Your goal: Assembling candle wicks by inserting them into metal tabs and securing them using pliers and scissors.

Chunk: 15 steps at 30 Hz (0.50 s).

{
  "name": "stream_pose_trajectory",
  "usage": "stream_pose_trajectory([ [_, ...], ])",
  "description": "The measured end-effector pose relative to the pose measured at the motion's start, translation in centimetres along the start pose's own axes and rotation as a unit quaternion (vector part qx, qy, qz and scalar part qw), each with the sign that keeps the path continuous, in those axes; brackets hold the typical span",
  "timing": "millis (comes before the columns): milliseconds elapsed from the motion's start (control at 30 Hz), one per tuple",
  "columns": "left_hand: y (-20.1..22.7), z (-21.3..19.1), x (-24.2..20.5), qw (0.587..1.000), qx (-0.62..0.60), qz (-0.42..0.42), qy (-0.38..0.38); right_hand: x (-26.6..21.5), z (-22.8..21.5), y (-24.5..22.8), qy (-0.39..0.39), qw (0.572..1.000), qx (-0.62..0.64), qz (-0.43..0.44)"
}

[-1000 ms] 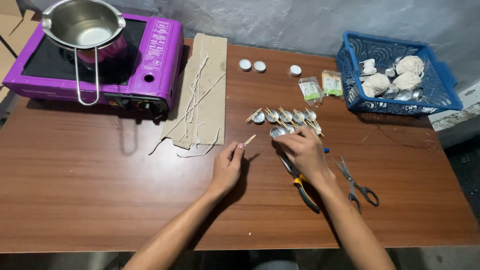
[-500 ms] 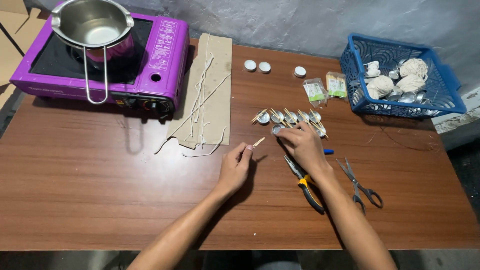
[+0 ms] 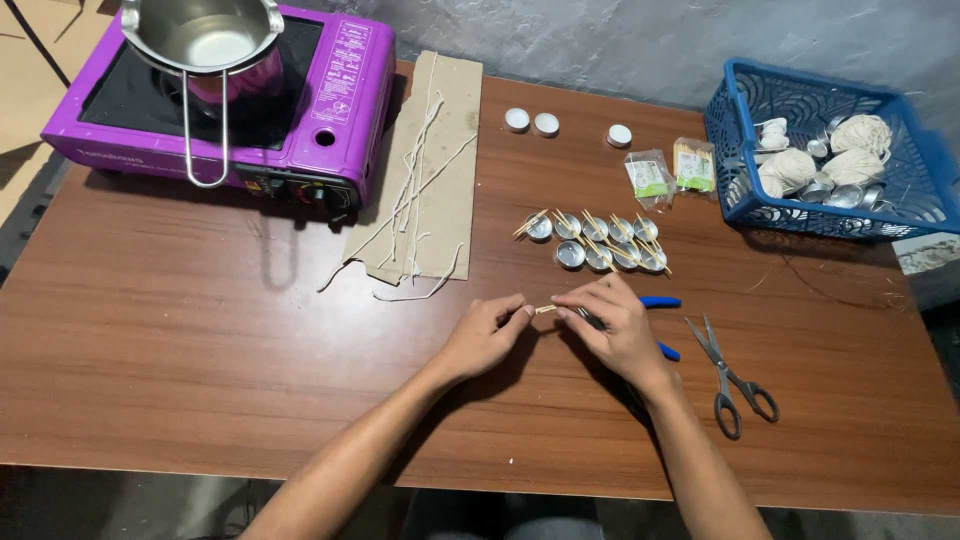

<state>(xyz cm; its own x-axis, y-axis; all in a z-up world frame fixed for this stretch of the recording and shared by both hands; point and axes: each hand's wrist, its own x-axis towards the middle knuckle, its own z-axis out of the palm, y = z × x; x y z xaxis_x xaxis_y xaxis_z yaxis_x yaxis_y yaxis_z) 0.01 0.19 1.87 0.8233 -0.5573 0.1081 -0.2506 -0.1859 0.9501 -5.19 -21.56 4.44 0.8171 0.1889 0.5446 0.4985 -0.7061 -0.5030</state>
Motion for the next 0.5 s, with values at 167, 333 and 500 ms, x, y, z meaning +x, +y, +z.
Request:
stream_pose_trajectory([
  [167,0.8,-0.1,-0.2,0.999,0.021,0.013,-0.022,-0.3,0.1,-0.1,-0.021,1.0,-0.013,-0.006],
  [333,0.6,-0.1,-0.1,0.999,0.024,0.016,-0.038,-0.8,0.3,0.2,-0.027,0.999,-0.023,-0.005],
  [500,1.1,-0.1,-0.1,0.999,0.01,-0.031,-0.027,-1.4,0.5,0.9,-0.004,0.999,-0.035,0.005],
])
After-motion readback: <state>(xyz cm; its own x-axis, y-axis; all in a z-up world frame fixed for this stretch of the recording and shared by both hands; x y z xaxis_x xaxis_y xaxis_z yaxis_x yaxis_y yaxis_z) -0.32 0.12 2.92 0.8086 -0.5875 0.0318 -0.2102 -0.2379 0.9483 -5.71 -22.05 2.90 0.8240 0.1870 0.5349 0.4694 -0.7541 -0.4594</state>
